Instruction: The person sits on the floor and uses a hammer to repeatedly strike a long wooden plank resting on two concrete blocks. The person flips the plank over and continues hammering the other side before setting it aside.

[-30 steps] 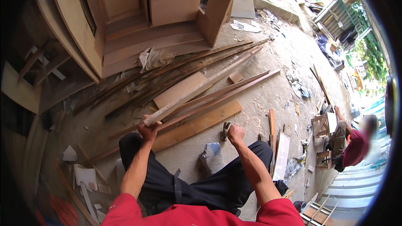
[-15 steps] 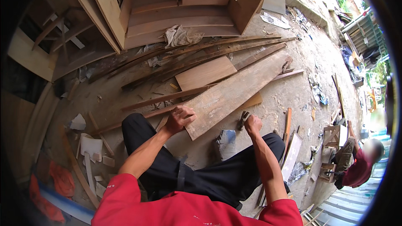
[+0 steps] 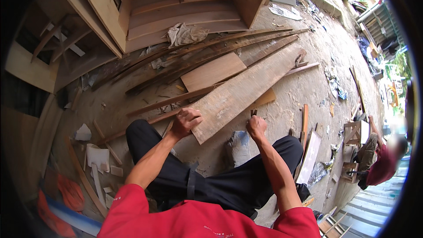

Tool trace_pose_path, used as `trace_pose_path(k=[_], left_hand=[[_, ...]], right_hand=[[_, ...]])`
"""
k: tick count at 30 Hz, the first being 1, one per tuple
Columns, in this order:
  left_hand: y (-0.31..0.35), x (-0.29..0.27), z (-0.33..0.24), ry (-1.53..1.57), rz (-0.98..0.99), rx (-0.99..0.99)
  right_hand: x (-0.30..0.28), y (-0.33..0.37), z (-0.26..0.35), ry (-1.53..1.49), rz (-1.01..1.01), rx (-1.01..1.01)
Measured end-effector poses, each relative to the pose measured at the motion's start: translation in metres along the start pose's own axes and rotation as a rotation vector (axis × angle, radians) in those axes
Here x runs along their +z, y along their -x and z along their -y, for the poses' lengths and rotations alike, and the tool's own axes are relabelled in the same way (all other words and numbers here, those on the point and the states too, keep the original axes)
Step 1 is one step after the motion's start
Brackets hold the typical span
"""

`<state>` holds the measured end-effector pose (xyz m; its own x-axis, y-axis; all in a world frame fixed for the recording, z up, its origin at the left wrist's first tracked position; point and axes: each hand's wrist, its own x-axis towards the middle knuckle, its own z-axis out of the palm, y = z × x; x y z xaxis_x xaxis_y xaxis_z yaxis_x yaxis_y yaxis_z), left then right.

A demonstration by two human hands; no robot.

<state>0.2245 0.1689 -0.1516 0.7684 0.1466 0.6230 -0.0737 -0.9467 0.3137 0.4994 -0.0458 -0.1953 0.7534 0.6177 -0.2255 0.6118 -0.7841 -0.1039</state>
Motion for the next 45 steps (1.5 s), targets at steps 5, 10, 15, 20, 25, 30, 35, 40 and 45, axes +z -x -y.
trace_pose_path(k=[5,10,15,20,25,30,35,40,45], left_hand=[[-0.009,-0.001,0.008,0.010,-0.111,-0.063],[-0.026,-0.009,0.031,0.083,-0.220,-0.205],[-0.042,-0.003,0.076,0.382,-0.444,-0.553],[-0.067,0.003,0.180,0.242,-0.805,-1.012],[-0.053,0.013,0.261,0.353,-0.742,-1.494],[-0.002,0.061,0.307,0.480,-0.211,-1.766],[0.025,0.060,0.378,0.544,0.056,-1.714],[-0.019,0.074,0.350,0.455,-0.014,-1.765],[-0.019,0.044,0.369,0.381,-0.077,-1.756]], right_hand=[[0.000,-0.001,-0.015,-0.025,-0.054,0.051],[0.000,-0.012,-0.040,0.003,-0.107,0.060],[0.014,-0.018,-0.053,-0.003,-0.168,0.089],[0.002,-0.014,-0.049,-0.029,-0.144,0.100],[-0.019,0.010,-0.065,-0.086,-0.144,0.204],[-0.004,0.054,-0.100,-0.086,-0.134,0.368],[0.005,0.062,-0.080,-0.160,-0.217,0.418],[0.003,0.060,-0.077,-0.046,-0.200,0.450],[-0.015,0.044,-0.057,-0.016,-0.120,0.446]])
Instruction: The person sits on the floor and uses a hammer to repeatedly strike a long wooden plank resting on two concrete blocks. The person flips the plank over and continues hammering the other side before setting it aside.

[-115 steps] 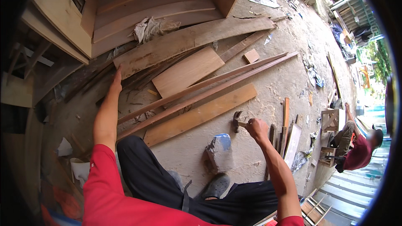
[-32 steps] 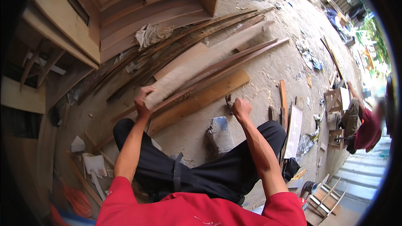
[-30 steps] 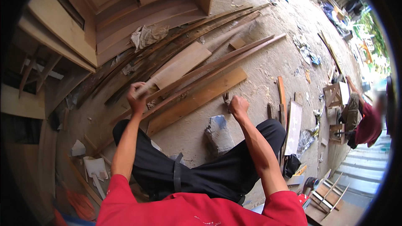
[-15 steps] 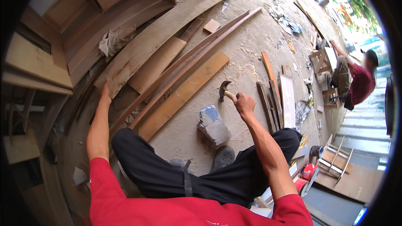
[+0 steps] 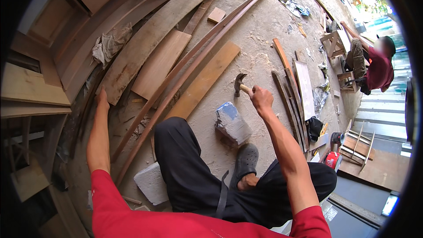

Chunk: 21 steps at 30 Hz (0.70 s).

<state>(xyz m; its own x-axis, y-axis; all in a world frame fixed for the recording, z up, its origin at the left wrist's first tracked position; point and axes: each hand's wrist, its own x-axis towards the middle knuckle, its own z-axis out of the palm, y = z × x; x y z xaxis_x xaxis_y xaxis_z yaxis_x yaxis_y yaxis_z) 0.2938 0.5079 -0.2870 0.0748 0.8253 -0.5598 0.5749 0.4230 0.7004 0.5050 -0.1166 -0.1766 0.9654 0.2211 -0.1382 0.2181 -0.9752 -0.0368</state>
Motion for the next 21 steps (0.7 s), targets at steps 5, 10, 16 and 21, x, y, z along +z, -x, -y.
trace_pose_path(k=[5,10,16,21], left_hand=[[-0.005,0.003,0.029,-0.505,-0.096,0.188],[0.006,0.012,0.040,-0.382,-0.054,0.163],[0.002,0.005,0.050,-0.353,-0.022,0.124],[0.044,0.012,0.076,-0.671,-0.180,0.254]], right_hand=[[0.005,0.005,0.004,0.017,-0.014,0.005],[0.011,0.005,0.005,0.024,-0.029,-0.045],[0.015,-0.001,0.012,0.040,-0.031,-0.098],[0.010,-0.009,0.010,0.046,-0.036,-0.110]])
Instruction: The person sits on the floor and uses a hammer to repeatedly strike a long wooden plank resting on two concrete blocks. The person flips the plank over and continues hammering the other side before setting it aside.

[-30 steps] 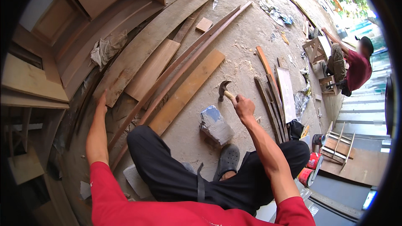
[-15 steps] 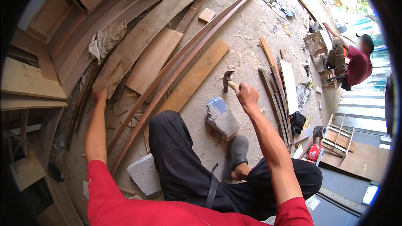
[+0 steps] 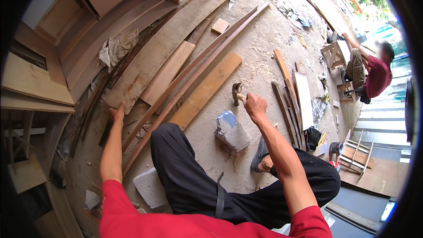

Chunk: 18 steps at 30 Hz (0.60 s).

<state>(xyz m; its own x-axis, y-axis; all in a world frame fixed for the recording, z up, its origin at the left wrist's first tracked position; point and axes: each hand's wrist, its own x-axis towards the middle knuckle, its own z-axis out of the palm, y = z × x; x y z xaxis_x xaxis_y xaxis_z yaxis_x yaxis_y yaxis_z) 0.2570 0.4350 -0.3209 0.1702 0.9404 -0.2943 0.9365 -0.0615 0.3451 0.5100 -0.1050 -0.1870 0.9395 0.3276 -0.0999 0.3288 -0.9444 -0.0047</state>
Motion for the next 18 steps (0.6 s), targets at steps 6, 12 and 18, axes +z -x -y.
trace_pose_path(k=[6,12,18], left_hand=[[0.013,0.008,0.011,-0.031,-0.109,0.085],[0.024,0.002,-0.017,-0.231,-0.186,0.135],[0.061,-0.002,-0.056,-0.349,-0.272,0.719]], right_hand=[[0.002,-0.007,0.000,0.005,0.019,-0.013],[0.005,-0.004,-0.009,-0.020,-0.008,-0.020],[0.008,0.006,-0.017,-0.089,-0.026,0.045]])
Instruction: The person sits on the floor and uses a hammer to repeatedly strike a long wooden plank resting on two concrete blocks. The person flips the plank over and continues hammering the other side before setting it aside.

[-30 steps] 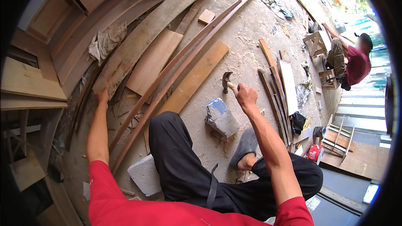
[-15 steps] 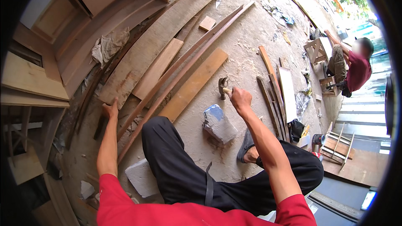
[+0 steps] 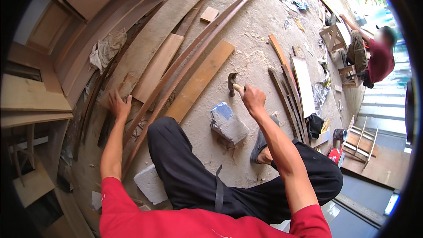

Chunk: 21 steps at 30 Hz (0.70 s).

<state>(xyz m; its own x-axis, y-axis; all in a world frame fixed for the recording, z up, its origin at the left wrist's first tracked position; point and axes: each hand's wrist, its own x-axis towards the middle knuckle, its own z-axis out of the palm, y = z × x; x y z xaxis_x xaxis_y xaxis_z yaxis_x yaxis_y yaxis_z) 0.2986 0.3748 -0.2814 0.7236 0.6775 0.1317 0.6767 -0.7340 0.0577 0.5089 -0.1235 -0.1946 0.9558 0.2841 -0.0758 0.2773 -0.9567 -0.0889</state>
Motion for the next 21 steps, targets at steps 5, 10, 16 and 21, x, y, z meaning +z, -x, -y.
trace_pose_path(k=[5,10,16,21], left_hand=[[-0.006,0.011,-0.068,0.384,0.040,0.460],[-0.004,0.009,-0.153,0.357,0.224,0.518],[-0.017,0.018,-0.213,0.114,0.398,0.373],[-0.018,0.024,-0.219,-0.017,0.409,0.422]], right_hand=[[-0.003,0.012,-0.007,-0.050,-0.037,0.095],[-0.001,0.012,-0.004,-0.070,0.005,0.161],[-0.001,-0.006,0.004,-0.089,0.012,0.161],[-0.004,-0.039,0.012,-0.179,0.040,0.153]])
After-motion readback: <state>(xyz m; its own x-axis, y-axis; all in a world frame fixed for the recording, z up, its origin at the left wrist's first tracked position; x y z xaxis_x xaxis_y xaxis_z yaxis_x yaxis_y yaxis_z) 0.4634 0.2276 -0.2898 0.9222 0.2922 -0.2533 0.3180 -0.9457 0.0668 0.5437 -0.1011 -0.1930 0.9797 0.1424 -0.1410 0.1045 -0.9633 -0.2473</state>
